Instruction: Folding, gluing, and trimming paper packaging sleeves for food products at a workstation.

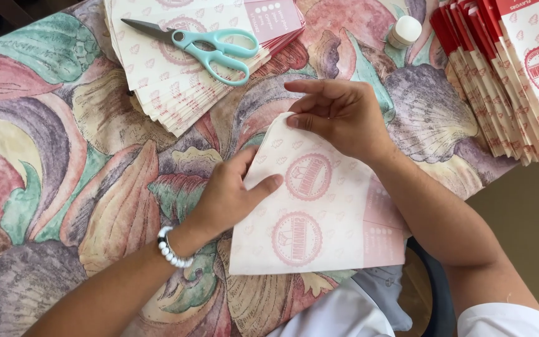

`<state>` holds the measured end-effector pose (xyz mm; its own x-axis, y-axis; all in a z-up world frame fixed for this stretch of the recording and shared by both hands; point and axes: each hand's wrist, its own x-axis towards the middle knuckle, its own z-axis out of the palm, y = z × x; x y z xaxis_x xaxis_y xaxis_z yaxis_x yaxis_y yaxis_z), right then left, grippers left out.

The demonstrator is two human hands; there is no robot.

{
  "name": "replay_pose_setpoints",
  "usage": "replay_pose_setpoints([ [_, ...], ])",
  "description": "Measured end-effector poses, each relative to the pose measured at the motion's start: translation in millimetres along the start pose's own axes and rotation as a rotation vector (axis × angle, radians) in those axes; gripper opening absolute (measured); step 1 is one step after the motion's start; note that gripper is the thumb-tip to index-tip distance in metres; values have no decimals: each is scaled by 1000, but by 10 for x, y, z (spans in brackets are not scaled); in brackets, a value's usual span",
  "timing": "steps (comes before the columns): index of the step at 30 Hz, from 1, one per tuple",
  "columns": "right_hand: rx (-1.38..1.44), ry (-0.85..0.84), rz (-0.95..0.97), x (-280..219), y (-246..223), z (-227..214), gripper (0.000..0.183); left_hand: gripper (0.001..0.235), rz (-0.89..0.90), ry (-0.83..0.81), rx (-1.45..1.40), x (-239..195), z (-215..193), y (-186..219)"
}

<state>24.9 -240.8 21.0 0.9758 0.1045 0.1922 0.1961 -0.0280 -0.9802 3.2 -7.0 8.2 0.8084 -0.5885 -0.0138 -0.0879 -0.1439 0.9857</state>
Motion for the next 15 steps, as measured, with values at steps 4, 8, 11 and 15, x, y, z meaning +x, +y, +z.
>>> replay_pose_setpoints([
  [4,40,-14,-9,-19,0,94,50,62,69,42,-165,293,-35,69],
  [8,-43,-10,-12,1,41,95,47,20,65,225,-7,480,-9,60],
  [11,-181,-6,13,-16,36,2,54,18,43,292,29,473,21,-39],
  [15,-445,-27,14,-29,90,-27,43,17,-1,299,-11,461,23,-156],
])
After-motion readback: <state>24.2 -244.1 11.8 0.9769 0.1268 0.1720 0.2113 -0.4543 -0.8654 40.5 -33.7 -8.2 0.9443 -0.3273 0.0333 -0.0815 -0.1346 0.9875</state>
